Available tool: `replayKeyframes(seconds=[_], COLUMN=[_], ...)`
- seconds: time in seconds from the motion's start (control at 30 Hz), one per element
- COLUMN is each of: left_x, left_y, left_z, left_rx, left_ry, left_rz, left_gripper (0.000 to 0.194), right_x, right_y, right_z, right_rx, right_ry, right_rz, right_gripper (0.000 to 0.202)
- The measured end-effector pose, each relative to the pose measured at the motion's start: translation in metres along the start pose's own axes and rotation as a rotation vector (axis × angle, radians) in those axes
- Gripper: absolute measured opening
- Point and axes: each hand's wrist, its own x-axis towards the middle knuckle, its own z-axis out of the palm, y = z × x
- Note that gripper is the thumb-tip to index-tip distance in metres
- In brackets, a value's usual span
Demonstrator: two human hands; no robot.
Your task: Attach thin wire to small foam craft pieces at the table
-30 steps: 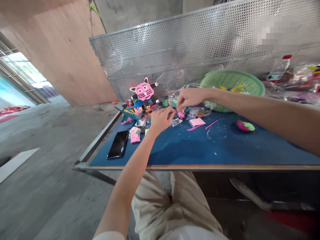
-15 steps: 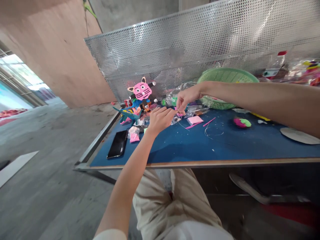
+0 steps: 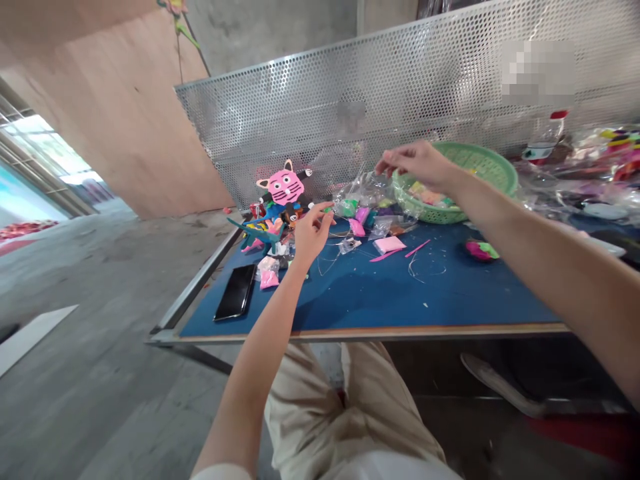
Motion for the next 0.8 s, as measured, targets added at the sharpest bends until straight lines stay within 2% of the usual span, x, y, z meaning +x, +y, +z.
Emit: replayKeyframes(seconds=[0.1, 0.17, 0.27, 0.3, 0.37, 0.47, 0.57, 0.67, 0.8], left_x=[0.000, 0.001, 0.003, 0.003, 0.004, 0.005, 0.005, 0.005, 0.005], left_y=[-0.002, -0.003, -0.005, -0.006, -0.008, -0.012, -0.017, -0.021, -0.024], left_z=[0.001, 0.002, 0.003, 0.004, 0.005, 0.008, 0.011, 0.014, 0.015], left_rx=[-0.022, -0.038, -0.077, -0.099, -0.150, -0.231, -0.292, -0.302, -0.229], left_ry=[0.043, 0.092, 0.154, 0.168, 0.193, 0.174, 0.046, -0.070, -0.111], left_rz=[-0.017, -0.036, -0.094, -0.119, -0.170, -0.232, -0.255, -0.217, -0.149], left_gripper=[0.033, 0.035, 0.036, 0.036, 0.034, 0.035, 0.040, 0.045, 0.046], right_x=[-0.027, -0.043, -0.058, -0.060, -0.060, -0.059, -0.060, -0.064, -0.067], right_y=[0.028, 0.036, 0.035, 0.033, 0.030, 0.029, 0.036, 0.045, 0.053], right_z=[0.028, 0.053, 0.088, 0.097, 0.110, 0.119, 0.117, 0.111, 0.107], right_rx=[0.092, 0.134, 0.163, 0.163, 0.151, 0.086, -0.059, -0.142, -0.026], right_ry=[-0.009, -0.098, -0.215, -0.217, -0.140, -0.005, 0.097, 0.195, 0.128], right_rz=[0.012, -0.010, -0.036, -0.041, -0.035, 0.011, -0.025, -0.093, -0.021], right_gripper=[0.035, 0.034, 0.035, 0.037, 0.038, 0.037, 0.030, 0.023, 0.025])
